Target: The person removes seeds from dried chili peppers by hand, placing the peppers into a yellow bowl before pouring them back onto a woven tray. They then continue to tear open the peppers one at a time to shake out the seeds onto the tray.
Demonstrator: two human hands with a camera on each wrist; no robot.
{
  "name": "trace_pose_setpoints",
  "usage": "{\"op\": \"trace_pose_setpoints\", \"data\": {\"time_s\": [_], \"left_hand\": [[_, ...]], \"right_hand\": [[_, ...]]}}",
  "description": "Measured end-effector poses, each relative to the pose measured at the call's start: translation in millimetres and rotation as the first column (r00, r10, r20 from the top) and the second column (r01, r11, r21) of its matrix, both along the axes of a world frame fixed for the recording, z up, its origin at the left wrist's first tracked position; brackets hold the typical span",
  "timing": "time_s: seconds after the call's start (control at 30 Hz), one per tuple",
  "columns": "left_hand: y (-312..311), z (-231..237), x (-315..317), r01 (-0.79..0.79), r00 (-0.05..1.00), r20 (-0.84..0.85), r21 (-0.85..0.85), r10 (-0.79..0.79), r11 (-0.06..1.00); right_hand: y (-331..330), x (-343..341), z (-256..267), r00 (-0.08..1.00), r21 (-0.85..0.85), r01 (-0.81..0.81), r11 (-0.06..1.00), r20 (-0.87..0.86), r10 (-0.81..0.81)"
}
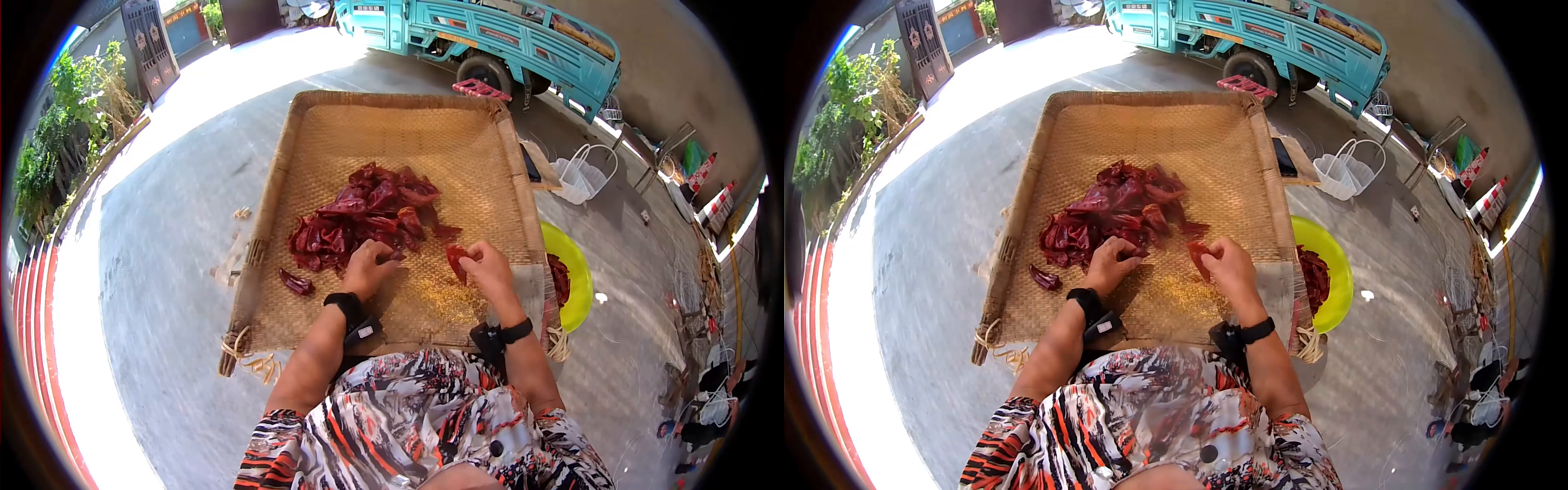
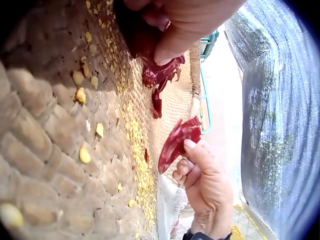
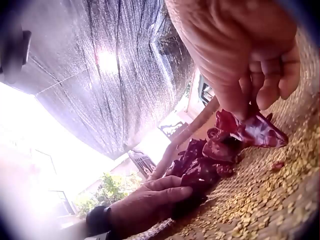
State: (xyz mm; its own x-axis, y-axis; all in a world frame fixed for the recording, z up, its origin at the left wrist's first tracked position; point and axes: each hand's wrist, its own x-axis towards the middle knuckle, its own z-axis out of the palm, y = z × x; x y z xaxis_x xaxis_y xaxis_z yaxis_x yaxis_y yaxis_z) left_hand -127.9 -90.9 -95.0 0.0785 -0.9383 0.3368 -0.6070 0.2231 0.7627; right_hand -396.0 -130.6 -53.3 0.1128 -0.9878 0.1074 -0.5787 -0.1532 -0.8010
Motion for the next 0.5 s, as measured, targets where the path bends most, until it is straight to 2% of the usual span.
{"op": "trace_pose_setpoints", "data": {"time_s": [0.03, 0.13, 0.2, 0.3, 0.33, 0.4, 0.43, 0.5], "left_hand": [[-0.3, -2.0, -0.4, -0.017, 1.0, 0.006, -0.059, 0.017, 0.998], [8.2, 22.6, -7.4, -0.025, 0.934, -0.357, 0.029, 0.034, 0.999], [6.0, 20.0, -9.2, 0.021, 0.852, -0.523, 0.064, 0.016, 0.998], [5.2, 22.1, -15.3, 0.09, 0.752, -0.659, 0.095, -0.005, 0.991], [5.5, 23.5, -19.1, 0.113, 0.726, -0.687, 0.102, -0.012, 0.988], [3.1, 16.2, -26.4, 0.201, 0.734, -0.669, 0.048, -0.118, 0.978], [3.0, 13.6, -30.2, 0.245, 0.736, -0.656, 0.026, -0.168, 0.969], [6.5, 19.5, -41.0, 0.313, 0.754, -0.618, 0.042, -0.221, 0.949]], "right_hand": [[4.1, -12.0, 15.3, 0.996, -0.056, 0.077, 0.995, -0.049, -0.08], [2.6, -64.2, 38.7, 0.934, -0.274, 0.279, 0.92, -0.147, -0.327], [8.2, -85.3, 57.7, 0.806, -0.476, 0.409, 0.779, -0.212, -0.552], [5.2, -95.7, 56.0, 0.778, -0.52, 0.514, 0.682, -0.052, -0.626], [11.9, -88.5, 57.0, 0.857, -0.478, 0.427, 0.768, -0.057, -0.512], [2.7, -73.3, 28.8, 0.989, -0.298, 0.143, 0.944, 0.005, -0.149], [12.6, -49.3, 32.5, 1.0, -0.167, 0.029, 0.985, 0.0, -0.03], [26.4, -4.8, 24.1, 0.978, 0.035, -0.205, 0.978, 0.034, 0.204]]}}
